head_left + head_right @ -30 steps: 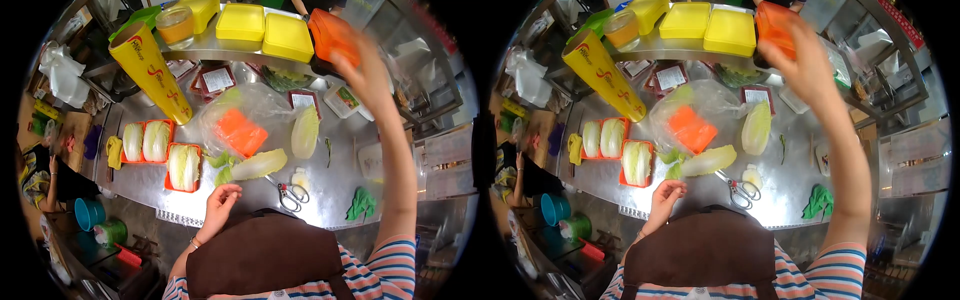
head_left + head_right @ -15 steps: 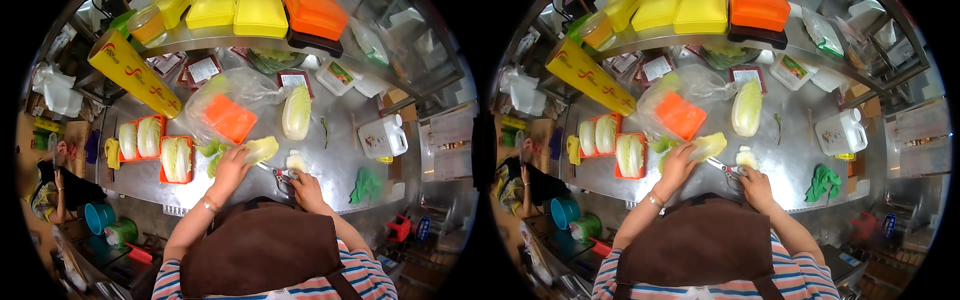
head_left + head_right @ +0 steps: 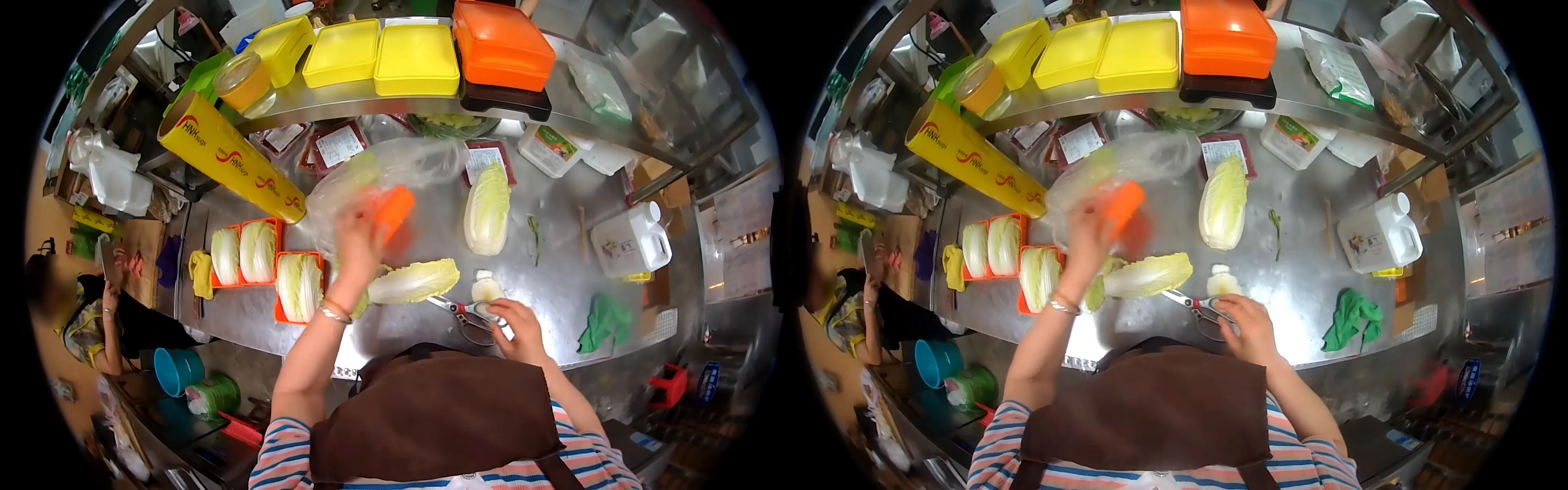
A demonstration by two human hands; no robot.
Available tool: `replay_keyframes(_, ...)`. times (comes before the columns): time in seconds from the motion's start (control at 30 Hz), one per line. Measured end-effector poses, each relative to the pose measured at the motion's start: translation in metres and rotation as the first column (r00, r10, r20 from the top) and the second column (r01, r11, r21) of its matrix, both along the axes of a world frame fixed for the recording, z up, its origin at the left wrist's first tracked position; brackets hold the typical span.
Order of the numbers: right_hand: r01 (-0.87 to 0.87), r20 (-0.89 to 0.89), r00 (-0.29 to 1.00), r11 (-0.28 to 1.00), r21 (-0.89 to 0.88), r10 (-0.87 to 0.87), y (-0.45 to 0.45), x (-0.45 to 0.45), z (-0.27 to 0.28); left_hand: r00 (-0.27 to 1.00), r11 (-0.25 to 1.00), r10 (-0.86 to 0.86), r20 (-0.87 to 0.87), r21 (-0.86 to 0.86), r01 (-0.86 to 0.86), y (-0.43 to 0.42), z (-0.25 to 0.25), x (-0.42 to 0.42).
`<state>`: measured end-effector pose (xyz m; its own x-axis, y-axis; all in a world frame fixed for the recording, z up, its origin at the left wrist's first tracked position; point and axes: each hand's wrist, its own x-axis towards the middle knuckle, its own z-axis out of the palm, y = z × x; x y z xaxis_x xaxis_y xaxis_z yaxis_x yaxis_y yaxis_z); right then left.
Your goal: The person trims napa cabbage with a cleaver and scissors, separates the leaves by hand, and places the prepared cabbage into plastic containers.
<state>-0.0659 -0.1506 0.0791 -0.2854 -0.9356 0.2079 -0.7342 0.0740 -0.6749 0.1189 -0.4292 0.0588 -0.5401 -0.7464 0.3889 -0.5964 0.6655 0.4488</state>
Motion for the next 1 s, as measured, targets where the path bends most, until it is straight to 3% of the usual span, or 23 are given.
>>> replay_keyframes(0.03, -0.017, -0.051, 0.999, 0.998, -0.063, 0.014, -0.009, -0.002, 0.010, 1.000, 1.000, -0.005, 0.006, -0.006, 0.005, -0.012, 0.019, 0.008)
replay_keyframes(0.07, -0.018, -0.048, 0.999, 0.997, -0.070, 0.015, -0.017, -0.002, 0.014, 0.917, 0.872, 0.094, -0.387, 0.477, 0.111, -0.026, 0.037, 0.017)
replay_keyframes(0.1, -0.030, 0.073, 0.997, 0.998, -0.050, 0.034, -0.027, -0.003, 0.018, 0.696, 0.543, 0.363, -0.620, 0.747, 0.382, -0.034, 0.050, 0.024)
replay_keyframes(0.13, -0.047, 0.192, 0.980, 0.998, -0.033, 0.052, -0.036, -0.004, 0.020, 0.691, 0.557, 0.361, -0.626, 0.739, 0.379, -0.037, 0.056, 0.029)
replay_keyframes(0.17, -0.084, 0.314, 0.947, 0.996, 0.035, 0.069, -0.043, -0.005, 0.020, 0.610, 0.426, 0.488, -0.625, 0.780, 0.458, -0.037, 0.061, 0.033)
replay_keyframes(0.2, -0.088, 0.310, 0.948, 0.996, 0.023, 0.077, -0.053, -0.004, 0.025, 0.529, 0.289, 0.608, -0.592, 0.786, 0.546, -0.036, 0.064, 0.038)
replay_keyframes(0.27, -0.086, 0.078, 0.991, 0.964, -0.250, 0.109, -0.075, 0.007, 0.049, 0.507, 0.177, 0.661, -0.553, 0.772, 0.611, -0.019, 0.055, 0.044)
replay_keyframes(0.3, -0.092, 0.039, 0.993, 0.955, -0.283, 0.108, -0.080, 0.010, 0.061, 0.496, 0.125, 0.683, -0.535, 0.756, 0.643, 0.000, 0.065, 0.036)
replay_keyframes(0.4, -0.135, -0.043, 0.991, 0.939, -0.317, 0.128, -0.079, 0.017, 0.099, 0.555, 0.062, 0.646, -0.523, 0.761, 0.646, 0.052, 0.056, 0.026)
replay_keyframes(0.47, -0.257, -0.275, 0.927, 0.966, 0.027, 0.254, -0.073, 0.026, 0.121, 0.556, 0.050, 0.640, -0.530, 0.751, 0.659, 0.076, 0.058, 0.015)
replay_keyframes(0.5, -0.216, -0.360, 0.903, 0.972, 0.089, 0.234, -0.071, 0.028, 0.120, 0.554, 0.038, 0.614, -0.562, 0.722, 0.691, 0.087, 0.061, 0.012)
replay_keyframes(0.67, -0.228, -0.295, 0.919, 0.963, 0.146, 0.262, -0.059, 0.015, 0.133, 0.565, -0.032, 0.580, -0.587, 0.676, 0.736, 0.105, 0.087, 0.007)
replay_keyframes(0.7, -0.217, -0.304, 0.917, 0.963, 0.160, 0.257, -0.056, 0.013, 0.142, 0.508, -0.079, 0.533, -0.676, 0.558, 0.826, 0.104, 0.091, 0.010)
replay_keyframes(0.73, -0.229, -0.270, 0.934, 0.973, 0.043, 0.232, -0.058, 0.002, 0.153, 0.437, -0.136, 0.490, -0.754, 0.429, 0.893, 0.104, 0.093, 0.012)
replay_keyframes(0.77, -0.232, -0.232, 0.950, 0.970, -0.073, 0.210, -0.066, -0.014, 0.169, 0.414, -0.073, 0.396, -0.820, 0.421, 0.904, 0.099, 0.097, 0.018)
replay_keyframes(0.8, -0.180, -0.312, 0.941, 0.975, -0.133, 0.131, -0.077, -0.026, 0.192, 0.404, -0.078, 0.400, -0.823, 0.408, 0.910, 0.098, 0.093, 0.023)
replay_keyframes(0.87, -0.032, -0.445, 0.894, 0.980, -0.194, -0.059, -0.106, -0.046, 0.239, 0.606, 0.185, 0.321, -0.728, 0.676, 0.714, 0.102, 0.080, 0.034)
replay_keyframes(0.93, -0.013, -0.366, 0.928, 0.971, -0.237, -0.077, -0.153, -0.085, 0.265, 0.635, 0.149, 0.348, -0.690, 0.710, 0.689, 0.110, 0.063, 0.046)
replay_keyframes(1.0, 0.162, -0.235, 0.954, 0.980, -0.116, -0.186, -0.212, -0.108, 0.286, 0.668, 0.078, 0.405, -0.624, 0.752, 0.655, 0.119, 0.050, 0.057)
